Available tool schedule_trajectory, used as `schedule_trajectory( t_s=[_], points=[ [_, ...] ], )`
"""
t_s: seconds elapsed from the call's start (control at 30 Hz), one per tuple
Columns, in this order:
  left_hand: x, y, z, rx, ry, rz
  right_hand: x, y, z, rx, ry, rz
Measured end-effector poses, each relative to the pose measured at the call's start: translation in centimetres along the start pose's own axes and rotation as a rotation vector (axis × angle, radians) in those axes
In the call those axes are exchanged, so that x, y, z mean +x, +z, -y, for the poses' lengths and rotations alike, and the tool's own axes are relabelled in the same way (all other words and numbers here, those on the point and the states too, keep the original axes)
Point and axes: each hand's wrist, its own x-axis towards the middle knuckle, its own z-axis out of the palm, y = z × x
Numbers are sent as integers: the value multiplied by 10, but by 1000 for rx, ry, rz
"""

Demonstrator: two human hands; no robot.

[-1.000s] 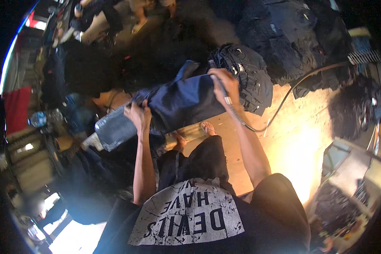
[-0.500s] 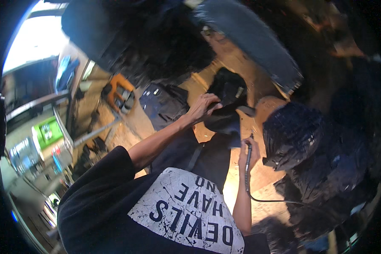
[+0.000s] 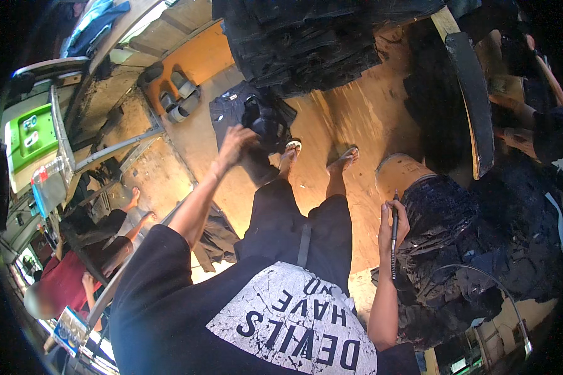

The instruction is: The person uses a handheld rotary tool to stitch or mark a small white patch on the back pocket of a pair of dark jeans. They repeatedly reposition the jeans and work on the same area, then place the jeans aside and pick up another pair to continue the same process.

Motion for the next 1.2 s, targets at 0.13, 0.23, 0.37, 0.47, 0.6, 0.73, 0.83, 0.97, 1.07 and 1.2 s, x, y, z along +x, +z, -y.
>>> schedule_trajectory(
  t_s=[0.13,0.23,0.37,0.47,0.6,0.73,0.83,0.97,1.07,1.2],
  points=[
    [4,2,121,22,-115,-47,-17,15,-7,-50,10,7],
    [-4,18,171,186,-350,-109,-34,19,-19,-1,-1,12],
    [-29,47,156,268,-423,-467,-60,-4,-38,-54,41,-22],
    [-40,74,97,-19,-497,-164,-63,-29,-65,33,31,-164],
    [2,111,-15,-273,-322,724,-49,-90,-127,129,210,-514],
    [109,125,-167,-294,62,868,7,-179,-220,122,183,-937],
    [195,130,-315,-32,409,764,68,-238,-315,-59,227,-1235],
    [282,142,-523,-122,699,781,136,-261,-433,33,516,-1135],
    [330,165,-654,-120,777,904,131,-272,-465,224,385,-1148],
    [381,220,-773,-314,732,971,91,-310,-416,338,517,-1010]
  ],
)
